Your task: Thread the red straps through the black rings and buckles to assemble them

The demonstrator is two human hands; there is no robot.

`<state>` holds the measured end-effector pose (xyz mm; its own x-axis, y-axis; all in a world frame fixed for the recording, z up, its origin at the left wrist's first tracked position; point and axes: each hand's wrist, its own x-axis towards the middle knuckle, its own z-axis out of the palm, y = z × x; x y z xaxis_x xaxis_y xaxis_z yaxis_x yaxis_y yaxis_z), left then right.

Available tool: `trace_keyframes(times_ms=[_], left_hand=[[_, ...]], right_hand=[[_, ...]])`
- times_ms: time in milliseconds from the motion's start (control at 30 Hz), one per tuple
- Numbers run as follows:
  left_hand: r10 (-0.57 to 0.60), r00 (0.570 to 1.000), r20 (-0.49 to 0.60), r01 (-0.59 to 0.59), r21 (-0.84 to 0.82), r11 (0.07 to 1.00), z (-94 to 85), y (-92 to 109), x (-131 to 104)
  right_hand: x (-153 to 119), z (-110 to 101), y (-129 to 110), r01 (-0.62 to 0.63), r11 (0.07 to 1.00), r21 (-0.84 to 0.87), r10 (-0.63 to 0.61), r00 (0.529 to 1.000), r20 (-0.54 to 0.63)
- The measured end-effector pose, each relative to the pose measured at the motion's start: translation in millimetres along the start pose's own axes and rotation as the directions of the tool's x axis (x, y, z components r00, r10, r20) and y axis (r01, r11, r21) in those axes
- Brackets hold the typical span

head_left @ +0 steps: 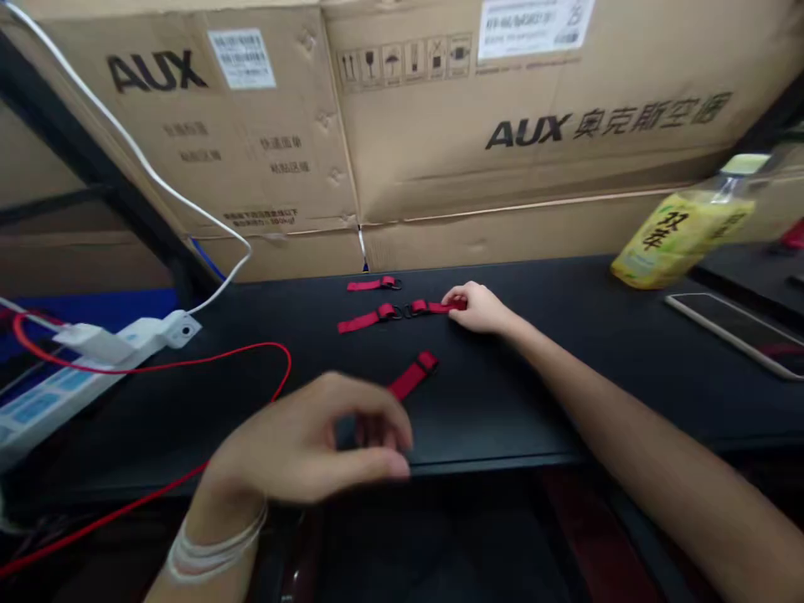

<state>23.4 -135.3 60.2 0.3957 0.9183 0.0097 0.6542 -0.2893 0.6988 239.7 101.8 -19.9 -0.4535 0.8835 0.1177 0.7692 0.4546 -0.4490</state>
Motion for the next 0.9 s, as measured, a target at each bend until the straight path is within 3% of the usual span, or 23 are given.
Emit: trace_keyframes(times_ms=[100, 167, 267, 367, 433, 600, 733, 900], left_hand=[[-0.072, 0.988, -0.136, 0.088, 0.111, 0.99, -8.5, -23, 42], [-0.093, 0.983, -0.157, 0.13, 0.247, 0.96, -12.4, -41, 63], [-0.052, 0.971, -0.233, 0.153, 0.441, 0.884, -16.2, -63, 81], [0.047, 0.951, -0.307, 0.129, 0.53, 0.838, -18.6, -82, 90], [0.105, 0.949, -0.296, 0.078, 0.546, 0.834, -18.7, -97, 97], [0.095, 0.954, -0.283, 0.078, 0.543, 0.836, -14.1, -128, 109], [0.122, 0.958, -0.258, 0.035, 0.528, 0.849, -13.5, -135, 110], [0.117, 0.952, -0.283, 0.031, 0.47, 0.882, -15.9, -141, 113]], right_hand=[[0, 0, -1, 0.003, 1.0, 0.002, -0.003, 1.0, -0.004], [0, -1, -2, 0.003, 1.0, 0.004, -0.003, 1.0, -0.007], [0, 0, -1, -0.005, 1.0, -0.007, 0.005, 1.0, -0.006], [1, 2, 2, 0.003, 1.0, 0.001, -0.003, 1.0, -0.007], [2, 2, 4, 0.004, 1.0, 0.011, -0.004, 1.0, -0.012], [12, -5, 4, 0.047, 0.999, -0.013, -0.046, 0.998, 0.039], [26, -14, 6, 0.111, 0.993, -0.045, -0.102, 0.981, 0.168], [35, -19, 13, 0.268, 0.961, -0.072, -0.244, 0.939, 0.241]])
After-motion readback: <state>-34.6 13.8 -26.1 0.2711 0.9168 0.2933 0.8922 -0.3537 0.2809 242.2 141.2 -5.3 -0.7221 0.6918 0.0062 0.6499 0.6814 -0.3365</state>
